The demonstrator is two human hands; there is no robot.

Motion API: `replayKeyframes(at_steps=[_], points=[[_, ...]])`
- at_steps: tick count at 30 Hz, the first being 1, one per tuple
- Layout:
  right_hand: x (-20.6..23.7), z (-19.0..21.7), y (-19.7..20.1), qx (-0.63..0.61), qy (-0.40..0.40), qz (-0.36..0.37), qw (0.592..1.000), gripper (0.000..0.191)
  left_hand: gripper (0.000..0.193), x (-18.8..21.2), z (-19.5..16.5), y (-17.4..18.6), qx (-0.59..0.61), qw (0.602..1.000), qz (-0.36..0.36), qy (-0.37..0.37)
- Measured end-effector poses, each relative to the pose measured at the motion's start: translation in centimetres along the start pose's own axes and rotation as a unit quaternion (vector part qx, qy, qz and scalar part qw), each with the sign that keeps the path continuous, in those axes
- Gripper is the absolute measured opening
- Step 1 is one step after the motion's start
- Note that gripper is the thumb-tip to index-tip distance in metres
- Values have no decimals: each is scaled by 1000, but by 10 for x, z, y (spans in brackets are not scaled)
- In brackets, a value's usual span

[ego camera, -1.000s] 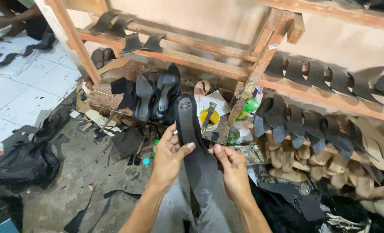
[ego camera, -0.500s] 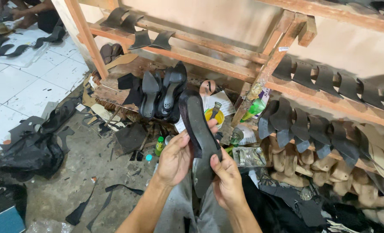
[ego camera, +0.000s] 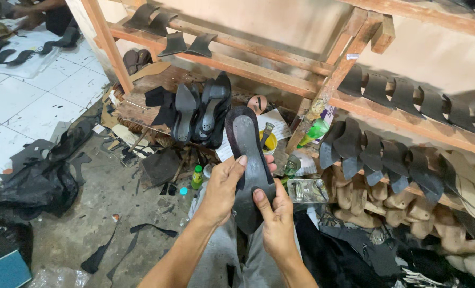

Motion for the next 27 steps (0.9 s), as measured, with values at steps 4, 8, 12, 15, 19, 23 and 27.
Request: replayKeyframes(at_steps=[4, 8, 12, 15, 19, 23, 27], points=[[-4, -3, 10, -30, 32, -17, 999, 36, 50, 3, -12, -17, -16, 999, 43, 3], [1, -13, 9, -26, 14, -13, 999, 33, 53, -6, -23, -19, 122, 989, 81, 30], [4, 1, -4, 28, 46, 30, 998, 35, 54, -21, -32, -1, 66, 997, 18, -33], [-9, 32, 0, 114, 107, 75, 985, 44, 54, -20, -33, 1, 27, 999, 16, -42], [-54, 32, 26, 71, 31, 30, 997, 44, 51, -2, -10, 0, 22, 999, 6, 23], [-81, 16, 23, 29, -46, 14, 998, 36, 47, -6, 4, 5, -50, 998, -6, 32], [-82, 17, 7, 28, -37, 30, 998, 32, 44, -7, -17, 16, -159, 984, -28, -81]])
Point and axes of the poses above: each hand's wrist, its own x-axis away from the middle knuckle, its own y-axis out of the back of the hand, z = x × y, the point moved 10 cm from there along -x, towards the middle knuckle, and after that the axes turned 3 degrees about -z, right-handed, at the moved point
